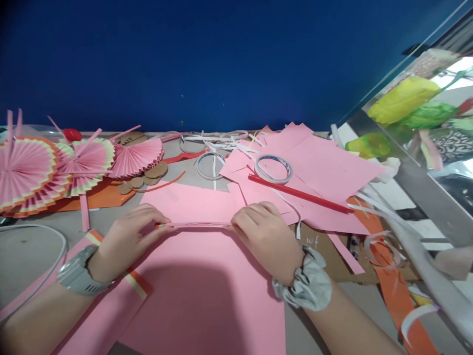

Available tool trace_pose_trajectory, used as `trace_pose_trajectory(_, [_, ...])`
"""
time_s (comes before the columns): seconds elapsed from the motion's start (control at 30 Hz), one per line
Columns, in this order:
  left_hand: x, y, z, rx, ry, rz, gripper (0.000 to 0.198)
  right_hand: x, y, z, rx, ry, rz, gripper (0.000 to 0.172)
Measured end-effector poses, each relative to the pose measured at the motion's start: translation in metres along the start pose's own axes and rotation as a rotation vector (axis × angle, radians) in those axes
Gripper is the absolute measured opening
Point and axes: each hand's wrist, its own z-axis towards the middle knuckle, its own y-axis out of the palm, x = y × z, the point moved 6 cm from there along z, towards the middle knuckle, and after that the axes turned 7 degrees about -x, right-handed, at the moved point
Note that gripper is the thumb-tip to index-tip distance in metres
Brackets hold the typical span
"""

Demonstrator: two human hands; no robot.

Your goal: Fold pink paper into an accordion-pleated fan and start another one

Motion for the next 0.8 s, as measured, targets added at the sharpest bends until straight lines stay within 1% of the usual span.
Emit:
trace_pose_trajectory(0.07, [-0.004,0.0,0.001,-0.021,-0.042,-0.086,0.018,0.005,-0.001,0.0,-0.011,0.039,0.066,0.011])
trace_pose_trajectory(0.13, [-0.007,0.0,0.001,-0.044,-0.084,-0.17,0.018,0.01,-0.001,0.0,-0.038,0.123,0.134,0.011])
trace_pose_trajectory(0.23, [-0.011,-0.002,0.001,-0.053,-0.141,-0.271,0.018,0.017,0.003,0.0,-0.154,0.271,0.284,0.015])
trace_pose_trajectory(0.3, [-0.012,-0.005,0.002,-0.037,-0.153,-0.301,0.021,0.019,0.006,0.0,-0.223,0.329,0.409,0.017])
trace_pose_trajectory(0.33, [-0.013,-0.006,0.003,-0.019,-0.162,-0.302,0.022,0.02,0.006,0.0,-0.236,0.347,0.459,0.018])
trace_pose_trajectory(0.47, [-0.023,-0.008,0.003,0.039,-0.23,-0.328,0.027,0.022,0.009,-0.003,-0.253,0.394,0.64,0.021])
trace_pose_trajectory(0.57, [-0.027,-0.008,0.003,0.072,-0.215,-0.337,0.029,0.02,0.014,-0.004,-0.275,0.398,0.86,0.028])
trace_pose_trajectory(0.67, [-0.027,-0.009,0.003,0.089,-0.169,-0.313,0.027,0.017,0.014,-0.003,-0.24,0.38,0.999,0.031])
trace_pose_trajectory(0.8, [-0.024,-0.011,0.003,0.1,-0.161,-0.369,0.024,0.015,0.015,-0.001,-0.173,0.358,1.063,0.03])
